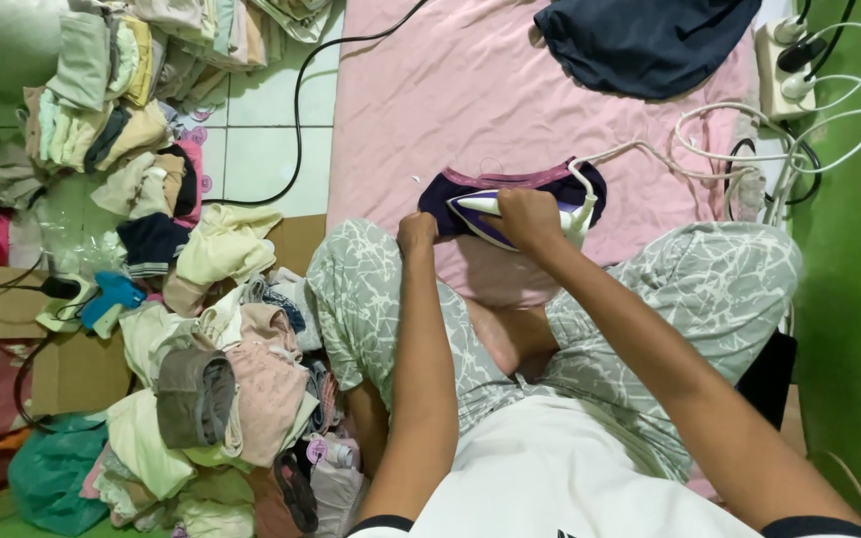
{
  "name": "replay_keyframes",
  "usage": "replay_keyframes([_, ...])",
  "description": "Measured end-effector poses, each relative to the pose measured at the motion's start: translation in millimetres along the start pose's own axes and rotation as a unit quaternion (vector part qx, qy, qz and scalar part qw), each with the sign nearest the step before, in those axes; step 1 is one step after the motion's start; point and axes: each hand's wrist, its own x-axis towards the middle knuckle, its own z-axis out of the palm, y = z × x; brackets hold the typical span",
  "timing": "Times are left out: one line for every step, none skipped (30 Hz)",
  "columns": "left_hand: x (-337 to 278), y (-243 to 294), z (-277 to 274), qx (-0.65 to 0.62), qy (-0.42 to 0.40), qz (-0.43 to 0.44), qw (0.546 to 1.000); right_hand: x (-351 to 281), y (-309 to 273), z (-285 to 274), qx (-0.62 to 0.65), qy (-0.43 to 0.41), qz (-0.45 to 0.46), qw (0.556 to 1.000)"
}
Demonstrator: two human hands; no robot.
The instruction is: A person is sitting on the floor ironing various small pieces of clothing like underwear and bras.
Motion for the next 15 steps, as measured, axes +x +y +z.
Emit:
replay_keyframes([-2, 3, -2, 0.000, 0.002, 0.002, 1.000, -3, 4, -9, 0.001, 0.003, 0.000, 1.000])
replay_keyframes([-4, 6, -4, 0.005, -0.010, 0.002, 1.000, -5, 8, -19, -0.018, 0.000, 0.016, 1.000])
replay_keyframes([-7, 5, -4, 0.009, -0.022, -0.001, 1.000, -10, 13, -27, -0.038, -0.004, 0.032, 0.999])
replay_keyframes([-10, 10, -7, 0.009, -0.021, -0.001, 1.000, -7, 26, -31, -0.037, -0.004, 0.031, 0.999])
replay_keyframes([-13, 12, -9, 0.025, -0.011, 0.007, 1.000, -5, 39, -35, -0.047, -0.004, 0.052, 0.998])
replay_keyframes([-17, 14, -10, 0.040, -0.001, 0.014, 0.999, -4, 53, -38, -0.057, -0.003, 0.073, 0.996])
replay_keyframes([-25, 19, -15, 0.042, -0.001, 0.016, 0.999, -4, 67, -30, -0.056, -0.003, 0.075, 0.996])
replay_keyframes([-35, 25, -19, 0.051, 0.003, 0.011, 0.999, -4, 82, -22, -0.082, 0.005, 0.080, 0.993])
replay_keyframes([-45, 30, -20, 0.058, 0.007, 0.008, 0.998, -5, 98, -14, -0.110, 0.013, 0.086, 0.990])
replay_keyframes([-51, 34, -25, 0.060, 0.005, 0.009, 0.998, -7, 103, -19, -0.110, 0.013, 0.089, 0.990])
replay_keyframes([-57, 38, -28, 0.074, 0.006, 0.010, 0.997, -7, 109, -25, -0.090, 0.017, 0.096, 0.991])
replay_keyframes([-64, 42, -32, 0.088, 0.006, 0.012, 0.996, -7, 114, -31, -0.070, 0.021, 0.104, 0.992])
replay_keyframes([-60, 40, -29, 0.087, 0.005, 0.009, 0.996, -5, 112, -30, -0.071, 0.019, 0.103, 0.992])
replay_keyframes([-56, 38, -25, 0.078, 0.012, 0.015, 0.997, -4, 110, -29, -0.067, 0.032, 0.114, 0.991])
replay_keyframes([-51, 37, -25, 0.071, 0.021, 0.023, 0.997, -1, 106, -27, -0.062, 0.046, 0.125, 0.989])
